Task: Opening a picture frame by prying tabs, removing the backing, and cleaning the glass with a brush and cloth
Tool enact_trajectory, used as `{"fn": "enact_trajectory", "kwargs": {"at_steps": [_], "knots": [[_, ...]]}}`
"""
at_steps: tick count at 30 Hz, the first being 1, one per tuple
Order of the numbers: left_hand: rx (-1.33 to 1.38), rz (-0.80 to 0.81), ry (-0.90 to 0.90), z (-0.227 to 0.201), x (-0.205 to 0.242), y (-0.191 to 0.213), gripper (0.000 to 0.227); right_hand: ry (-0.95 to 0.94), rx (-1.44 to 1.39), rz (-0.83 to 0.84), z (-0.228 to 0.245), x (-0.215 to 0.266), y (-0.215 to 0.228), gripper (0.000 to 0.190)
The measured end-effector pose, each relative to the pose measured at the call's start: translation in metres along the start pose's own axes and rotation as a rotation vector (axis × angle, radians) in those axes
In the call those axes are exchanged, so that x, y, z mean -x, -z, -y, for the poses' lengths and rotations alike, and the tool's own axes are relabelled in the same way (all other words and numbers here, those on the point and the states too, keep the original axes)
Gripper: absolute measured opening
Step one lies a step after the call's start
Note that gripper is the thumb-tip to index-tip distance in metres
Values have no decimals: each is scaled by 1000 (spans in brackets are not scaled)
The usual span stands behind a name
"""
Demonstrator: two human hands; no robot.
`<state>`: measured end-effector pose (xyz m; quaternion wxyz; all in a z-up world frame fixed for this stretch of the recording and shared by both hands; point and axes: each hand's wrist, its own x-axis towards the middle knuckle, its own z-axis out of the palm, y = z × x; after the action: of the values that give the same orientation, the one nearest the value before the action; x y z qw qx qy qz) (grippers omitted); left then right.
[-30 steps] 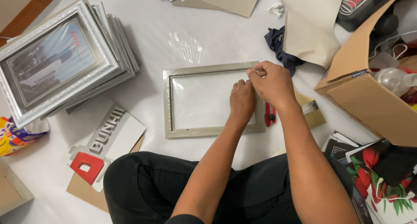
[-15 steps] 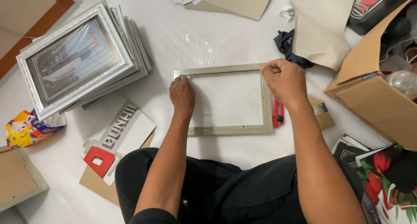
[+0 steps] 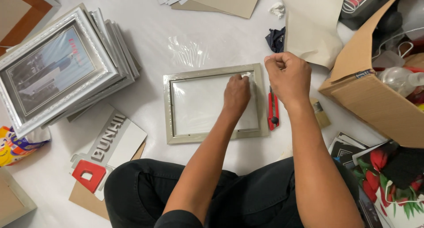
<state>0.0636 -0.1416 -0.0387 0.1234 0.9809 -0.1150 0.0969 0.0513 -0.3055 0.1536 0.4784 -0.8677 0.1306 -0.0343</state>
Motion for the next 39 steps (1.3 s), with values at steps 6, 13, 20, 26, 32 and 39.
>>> {"fn": "enact_trajectory", "kwargs": {"at_steps": [6,13,20,26,32,39], "knots": [[-25,-35,-68,6,-4,3,2,-15,-24,18,-1,2,-3,23],[-92,-8,207,129,23,62,7,-8,-37,27,-4,5,-7,19],[-222,56,433,161,33,109,14,-3,-39,41,0,9,-11,22],[-20,87,348,90,34,42,12,-1,-46,38,-3,7,-17,24],[57,72,14,-22,29,31,7,-45,-28,96,-4,4,-18,24],[36,113,22,2,30,29,8,-48,-3,132,-3,3,-16,22]]}}
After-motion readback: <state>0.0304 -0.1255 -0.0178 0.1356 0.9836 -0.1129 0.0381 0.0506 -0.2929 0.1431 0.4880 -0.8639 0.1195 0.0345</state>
